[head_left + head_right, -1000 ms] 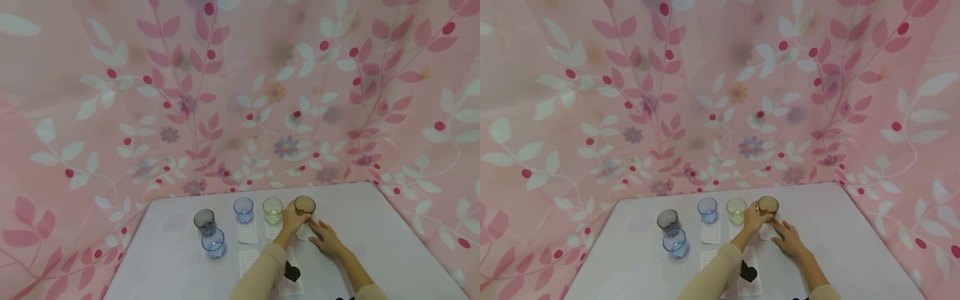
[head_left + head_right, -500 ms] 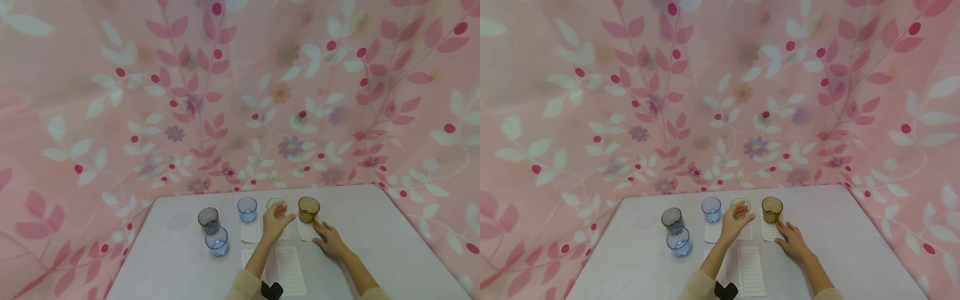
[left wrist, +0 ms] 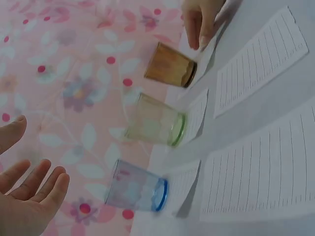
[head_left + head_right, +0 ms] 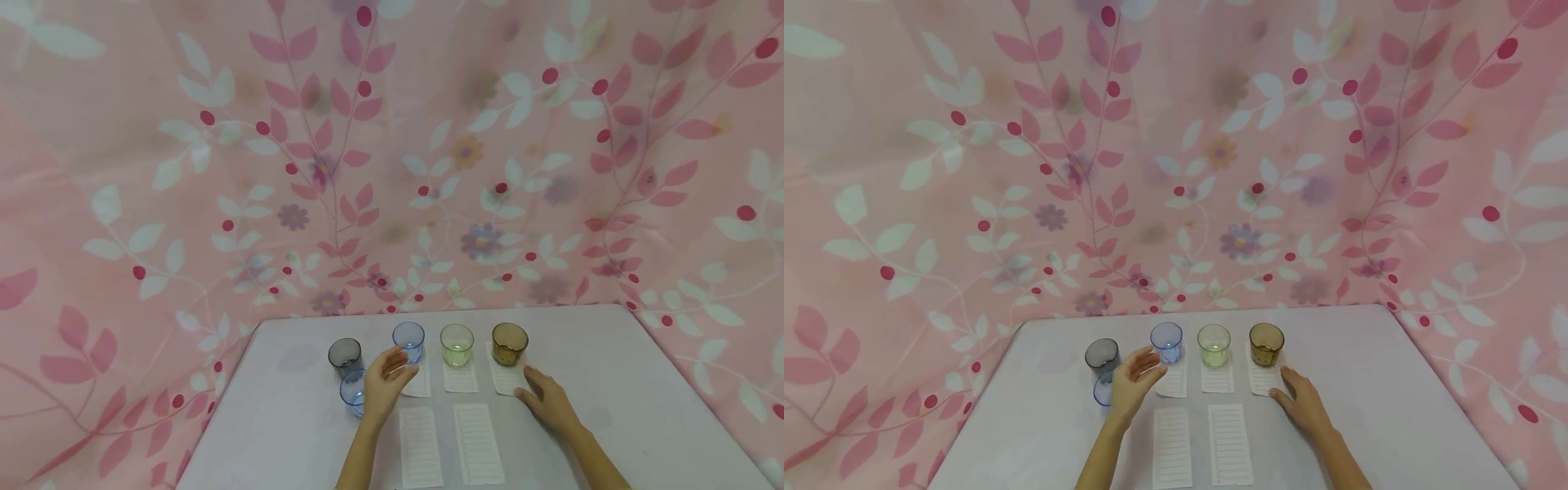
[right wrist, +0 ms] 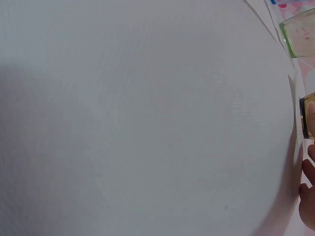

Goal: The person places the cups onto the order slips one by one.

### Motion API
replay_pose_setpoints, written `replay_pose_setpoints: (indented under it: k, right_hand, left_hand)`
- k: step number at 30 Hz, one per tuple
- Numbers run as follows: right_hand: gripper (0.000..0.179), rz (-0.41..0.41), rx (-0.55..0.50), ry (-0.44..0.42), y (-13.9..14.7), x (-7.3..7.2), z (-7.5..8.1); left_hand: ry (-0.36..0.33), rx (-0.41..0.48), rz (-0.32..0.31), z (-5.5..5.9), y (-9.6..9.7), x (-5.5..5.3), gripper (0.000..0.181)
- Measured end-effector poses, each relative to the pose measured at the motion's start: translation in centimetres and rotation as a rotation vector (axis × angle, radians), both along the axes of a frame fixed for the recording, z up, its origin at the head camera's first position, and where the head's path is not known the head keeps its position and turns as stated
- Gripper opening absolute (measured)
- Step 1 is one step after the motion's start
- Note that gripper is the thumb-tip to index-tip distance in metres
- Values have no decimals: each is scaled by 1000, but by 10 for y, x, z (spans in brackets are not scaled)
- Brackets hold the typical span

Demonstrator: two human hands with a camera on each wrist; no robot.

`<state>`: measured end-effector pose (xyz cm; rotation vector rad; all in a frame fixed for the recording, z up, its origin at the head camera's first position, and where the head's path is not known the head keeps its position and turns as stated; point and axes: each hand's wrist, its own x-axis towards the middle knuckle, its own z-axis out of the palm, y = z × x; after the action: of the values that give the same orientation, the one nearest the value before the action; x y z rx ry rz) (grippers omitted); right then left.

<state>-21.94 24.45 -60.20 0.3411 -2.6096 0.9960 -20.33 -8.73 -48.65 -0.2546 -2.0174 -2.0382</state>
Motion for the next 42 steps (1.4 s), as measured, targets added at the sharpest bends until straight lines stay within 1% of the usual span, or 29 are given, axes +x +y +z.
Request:
replay_pose_setpoints:
  k: [2, 6, 9, 12, 14, 15, 16, 19, 22, 23, 25, 27, 29, 31, 35, 36, 39, 42]
  right_hand:
    - [52, -8, -11, -23, -2, 3, 2]
    - [54, -15, -26, -48, -9, 10, 6]
    - [53, -14, -32, -29, -17, 17, 8]
    - [52, -10, -25, -1, -26, 23, 11]
    - [51, -2, -33, 7, -33, 28, 13]
    - [52, 5, -35, 4, -37, 31, 15]
    - [52, 11, -35, 11, -41, 33, 16]
    - [52, 34, -48, 35, -55, 41, 20]
    - [53, 47, -51, 41, -70, 49, 23]
    - [53, 48, -47, 35, -76, 51, 24]
    - [54, 55, -33, 44, -86, 55, 24]
    - [55, 69, -16, 83, -97, 59, 24]
    - [55, 84, -5, 138, -109, 63, 23]
    - [55, 108, -18, 178, -120, 68, 21]
    - [54, 158, -28, 191, -139, 77, 14]
    - [53, 168, -16, 193, -143, 80, 11]
    - [53, 204, 41, 235, -152, 84, 5]
    - [53, 247, 91, 302, -157, 86, 0]
  left_hand:
    - [-8, -9, 45, -1, -18, 5, 45]
    - [-27, -62, 143, -1, -54, 15, 49]
    - [-20, -97, 226, -2, -78, 23, 50]
    - [-18, -124, 321, -6, -98, 30, 49]
    - [-11, -141, 388, -9, -108, 34, 48]
    - [-5, -165, 423, -10, -112, 36, 48]
    - [-6, -191, 460, -7, -114, 39, 47]
    - [2, -286, 559, -12, -123, 44, 47]
    - [-22, -378, 627, -19, -129, 49, 51]
    - [-29, -397, 637, -26, -132, 49, 53]
    - [-53, -412, 645, -29, -133, 52, 57]
    - [-81, -421, 641, -34, -134, 55, 62]
    - [-114, -425, 621, -39, -134, 57, 67]
    - [-152, -427, 599, -44, -133, 58, 71]
    - [-215, -425, 521, -54, -130, 60, 79]
    - [-230, -426, 500, -57, -128, 61, 81]
    - [-265, -436, 439, -65, -122, 61, 86]
    - [-282, -435, 401, -72, -116, 61, 87]
